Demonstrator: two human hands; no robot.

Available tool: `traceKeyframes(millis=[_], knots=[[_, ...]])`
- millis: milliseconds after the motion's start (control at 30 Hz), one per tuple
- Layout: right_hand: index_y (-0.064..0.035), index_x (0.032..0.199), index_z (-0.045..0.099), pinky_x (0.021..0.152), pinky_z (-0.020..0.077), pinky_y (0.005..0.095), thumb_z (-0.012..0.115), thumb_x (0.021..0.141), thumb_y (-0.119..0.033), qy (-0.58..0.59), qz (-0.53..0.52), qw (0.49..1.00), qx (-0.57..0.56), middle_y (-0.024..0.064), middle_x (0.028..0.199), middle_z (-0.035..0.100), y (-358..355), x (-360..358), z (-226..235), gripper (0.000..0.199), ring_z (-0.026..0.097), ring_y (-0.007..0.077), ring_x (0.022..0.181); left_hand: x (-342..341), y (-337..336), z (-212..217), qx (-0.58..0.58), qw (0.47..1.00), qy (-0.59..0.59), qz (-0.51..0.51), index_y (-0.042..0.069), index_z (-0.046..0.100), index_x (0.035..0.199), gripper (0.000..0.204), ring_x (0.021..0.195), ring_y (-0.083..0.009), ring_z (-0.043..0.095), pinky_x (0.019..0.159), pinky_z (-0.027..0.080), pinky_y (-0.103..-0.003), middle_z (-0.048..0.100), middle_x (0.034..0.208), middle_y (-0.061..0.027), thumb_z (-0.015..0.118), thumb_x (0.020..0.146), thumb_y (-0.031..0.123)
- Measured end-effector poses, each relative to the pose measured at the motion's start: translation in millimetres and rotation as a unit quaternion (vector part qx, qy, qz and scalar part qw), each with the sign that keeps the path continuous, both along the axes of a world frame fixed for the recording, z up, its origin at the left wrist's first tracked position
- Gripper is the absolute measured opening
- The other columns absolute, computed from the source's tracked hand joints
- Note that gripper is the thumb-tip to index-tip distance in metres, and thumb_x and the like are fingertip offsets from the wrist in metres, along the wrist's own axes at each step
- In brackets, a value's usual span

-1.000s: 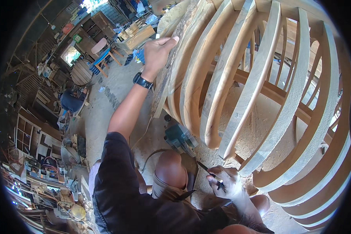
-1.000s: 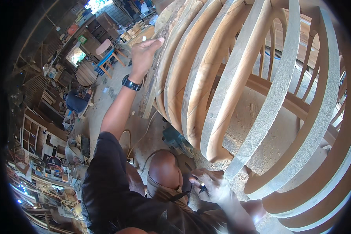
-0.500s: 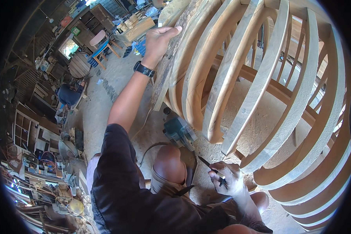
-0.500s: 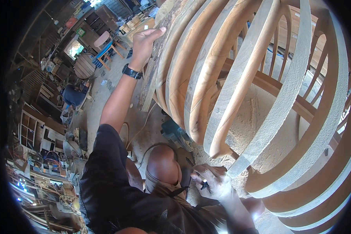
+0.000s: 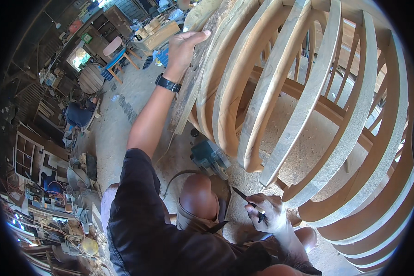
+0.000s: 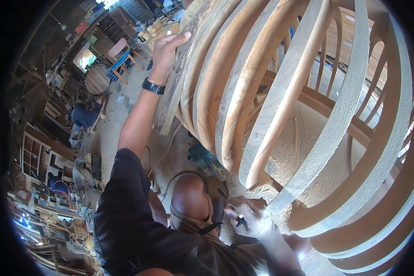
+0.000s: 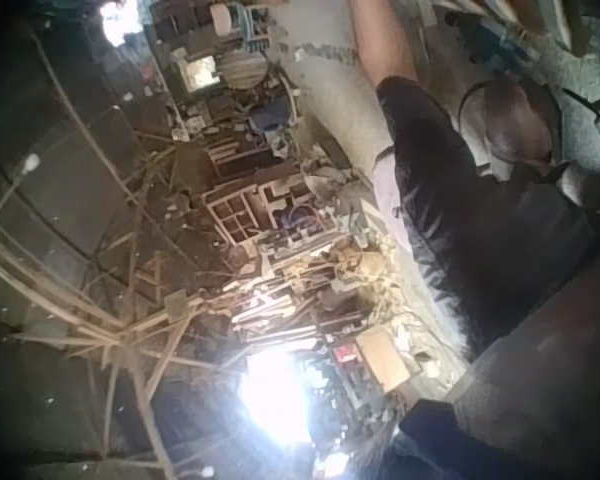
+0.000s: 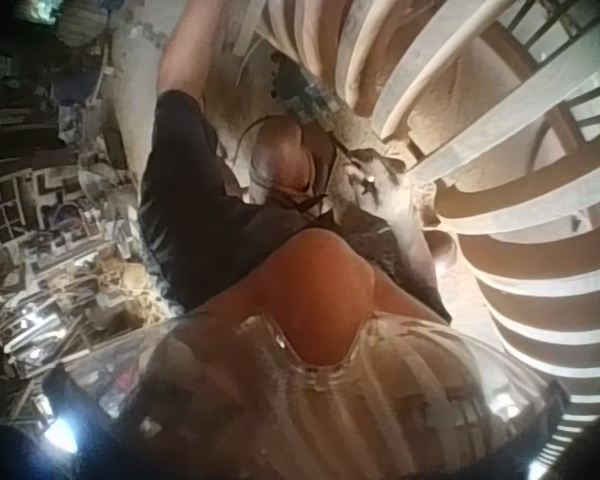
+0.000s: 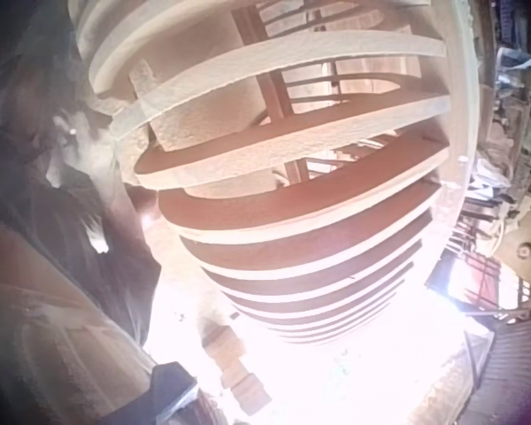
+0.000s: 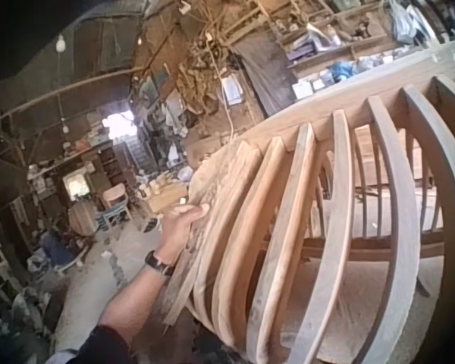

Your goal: The person marks a curved wooden slat with a pencil, walks to a bandsaw, and cuts out a notch from a wooden piece.

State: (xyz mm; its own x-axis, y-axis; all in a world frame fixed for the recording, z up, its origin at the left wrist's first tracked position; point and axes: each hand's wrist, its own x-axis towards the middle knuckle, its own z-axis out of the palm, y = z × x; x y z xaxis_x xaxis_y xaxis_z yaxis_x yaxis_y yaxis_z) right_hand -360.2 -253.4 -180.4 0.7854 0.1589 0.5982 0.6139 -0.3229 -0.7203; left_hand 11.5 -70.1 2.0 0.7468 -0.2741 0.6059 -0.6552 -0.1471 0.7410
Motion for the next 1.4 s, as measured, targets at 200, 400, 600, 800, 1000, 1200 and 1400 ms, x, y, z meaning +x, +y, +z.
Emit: traceKeyframes(millis=[200, 400, 600, 800, 1000, 1200, 1400], knots=[[-0.0045, 0.101, 0.064, 0.055, 0.0536, 0.0364, 0.074, 0.085, -0.007, -0.005, -0.014, 1.0, 0.012, 0.0085, 0.087, 0.07, 1.3, -0.2, -3.2, 0.019, 0.07, 0.0265, 0.065, 13.1, 1.7, -4.5, -0.009, 0.999, 0.03, 0.005, -0.001, 0.08, 0.091, 0.022, 0.071, -0.0048, 0.06, 0.07, 0.045, -0.021, 0.073, 0.081, 0.001, 0.077, 0.089, 0.02], [-0.0038, 0.103, 0.065, 0.057, 0.0551, 0.0368, 0.075, 0.083, -0.008, 0.0, -0.003, 1.0, 0.013, 0.0102, 0.09, 0.071, 2.6, 0.0, -4.9, 0.023, 0.072, 0.0281, 0.07, 19.6, 9.3, -7.3, -0.03, 0.999, 0.015, -0.01, -0.001, 0.081, 0.092, 0.021, 0.073, -0.0054, 0.063, 0.072, 0.046, -0.021, 0.076, 0.084, -0.001, 0.078, 0.088, 0.02], [-0.0041, 0.105, 0.065, 0.059, 0.0562, 0.0372, 0.075, 0.083, -0.008, -0.004, -0.002, 1.0, 0.02, 0.0104, 0.091, 0.072, -0.1, -1.6, -9.0, 0.024, 0.072, 0.0282, 0.072, 17.2, 4.1, -4.0, -0.008, 1.0, 0.03, 0.002, 0.0, 0.081, 0.092, 0.021, 0.072, -0.0053, 0.062, 0.072, 0.045, -0.021, 0.076, 0.083, -0.0013, 0.078, 0.087, 0.02], [-0.0036, 0.096, 0.061, 0.052, 0.0542, 0.0364, 0.076, 0.083, -0.004, -0.047, 0.008, 0.999, 0.015, 0.0126, 0.087, 0.072, -0.3, 1.9, -3.2, 0.02, 0.07, 0.028, 0.061, 10.4, 6.5, -1.8, -0.012, 0.999, 0.035, 0.012, 0.0, 0.081, 0.091, 0.02, 0.071, -0.0052, 0.062, 0.072, 0.044, -0.021, 0.075, 0.082, -0.0008, 0.078, 0.087, 0.02], [-0.0089, 0.112, 0.066, 0.061, 0.0575, 0.0377, 0.074, 0.082, -0.01, 0.0, 0.018, 1.0, 0.012, 0.008, 0.102, 0.072, -2.5, -2.7, -15.7, 0.031, 0.073, 0.0276, 0.077, 12.1, 6.0, -3.9, -0.011, 1.0, 0.021, 0.005, 0.0, 0.081, 0.088, 0.018, 0.07, -0.0047, 0.06, 0.07, 0.044, -0.022, 0.074, 0.079, 0.0, 0.078, 0.087, 0.018], [-0.0056, 0.11, 0.065, 0.059, 0.0565, 0.0376, 0.076, 0.082, -0.012, -0.009, 0.024, 1.0, 0.011, 0.0095, 0.096, 0.072, -5.5, 2.5, -7.5, 0.03, 0.073, 0.0278, 0.075, 8.6, 11.0, -5.4, -0.002, 1.0, -0.001, 0.011, 0.0, 0.08, 0.083, 0.017, 0.065, -0.0029, 0.055, 0.065, 0.041, -0.022, 0.07, 0.073, 0.0031, 0.079, 0.087, 0.016], [-0.0034, 0.102, 0.063, 0.053, 0.054, 0.0372, 0.076, 0.083, -0.006, -0.01, 0.012, 1.0, 0.021, 0.0124, 0.089, 0.072, -1.0, -0.4, -6.7, 0.023, 0.07, 0.028, 0.063, 5.4, 12.7, -14.1, -0.011, 1.0, -0.024, 0.009, 0.001, 0.079, 0.079, 0.017, 0.063, -0.0018, 0.052, 0.062, 0.038, -0.021, 0.067, 0.07, 0.0054, 0.079, 0.087, 0.016]])
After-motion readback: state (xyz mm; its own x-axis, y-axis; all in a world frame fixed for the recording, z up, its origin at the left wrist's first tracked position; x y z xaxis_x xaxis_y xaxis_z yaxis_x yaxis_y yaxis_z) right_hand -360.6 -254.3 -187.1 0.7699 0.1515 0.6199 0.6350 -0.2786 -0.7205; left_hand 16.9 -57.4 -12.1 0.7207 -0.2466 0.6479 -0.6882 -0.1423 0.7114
